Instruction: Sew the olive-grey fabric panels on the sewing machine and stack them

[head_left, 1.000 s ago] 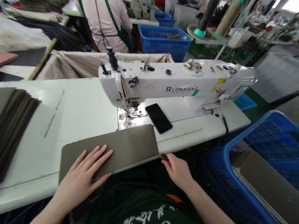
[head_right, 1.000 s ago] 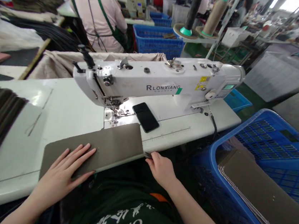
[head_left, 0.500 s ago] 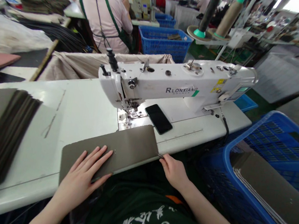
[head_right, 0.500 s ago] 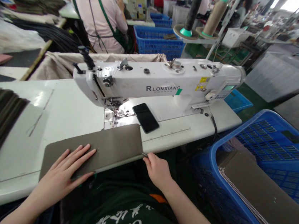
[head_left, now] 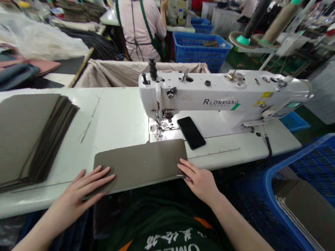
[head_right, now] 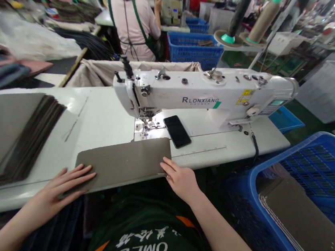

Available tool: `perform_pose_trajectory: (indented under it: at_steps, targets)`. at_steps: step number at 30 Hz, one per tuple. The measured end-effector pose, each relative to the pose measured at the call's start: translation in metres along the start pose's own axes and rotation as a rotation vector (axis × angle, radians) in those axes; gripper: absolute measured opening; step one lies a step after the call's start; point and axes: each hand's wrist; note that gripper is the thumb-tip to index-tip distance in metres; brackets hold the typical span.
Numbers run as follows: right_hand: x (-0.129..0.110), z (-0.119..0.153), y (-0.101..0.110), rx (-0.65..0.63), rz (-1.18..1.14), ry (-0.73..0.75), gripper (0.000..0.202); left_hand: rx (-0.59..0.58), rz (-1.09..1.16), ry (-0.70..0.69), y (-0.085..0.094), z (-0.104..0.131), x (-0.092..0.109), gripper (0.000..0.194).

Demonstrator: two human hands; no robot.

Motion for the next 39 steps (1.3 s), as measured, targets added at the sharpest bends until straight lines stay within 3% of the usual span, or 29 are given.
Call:
perform_pose_trajectory:
  at_steps: [2,4,8,11,14,21,28,34,37,39]
  targets:
    - [-0.001,-0.005,0.007,0.005,-0.083,0.027,0.034,0.019,0.138,-0.007,0.014,0.003,0.007,0.039]
    - [-0.005,-0.009,0.023,0.051,-0.21,0.021,0.025,0.118,0.315,0.067,0.031,0.005,0.02,0.029]
    - [-0.02,-0.014,0.067,0.169,-0.423,-0.099,0.024,0.339,0.604,0.498,0.069,0.001,0.059,0.028]
    - [-0.03,-0.015,0.09,0.137,-0.528,-0.178,0.03,0.298,0.879,0.788,0.09,-0.012,0.088,0.039]
    - [-0.032,-0.014,0.098,0.106,-0.611,-0.221,0.033,0.269,1.137,0.906,0.1,-0.023,0.107,0.039]
    - [-0.027,-0.008,0.095,0.063,-0.666,-0.28,0.037,0.213,1.134,0.804,0.104,-0.025,0.111,0.04]
    - [-0.024,-0.009,0.087,0.021,-0.641,-0.334,0.038,0.257,1.256,0.809,0.109,-0.021,0.114,0.044]
    - [-0.013,-0.013,0.075,0.026,-0.611,-0.353,0.038,0.186,1.246,0.718,0.12,-0.022,0.119,0.041]
    - [-0.009,-0.013,0.07,0.003,-0.615,-0.342,0.036,0.179,1.191,0.683,0.121,-0.021,0.117,0.04]
    - [-0.005,-0.014,0.067,0.004,-0.62,-0.323,0.034,0.248,1.041,0.685,0.132,-0.013,0.108,0.042]
Point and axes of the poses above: each hand's wrist, its own z-axis away from the middle knuckle, its own y-axis out of the back of the hand, x = y × z, and after that the axes turned 4 degrees about -x, right-handed
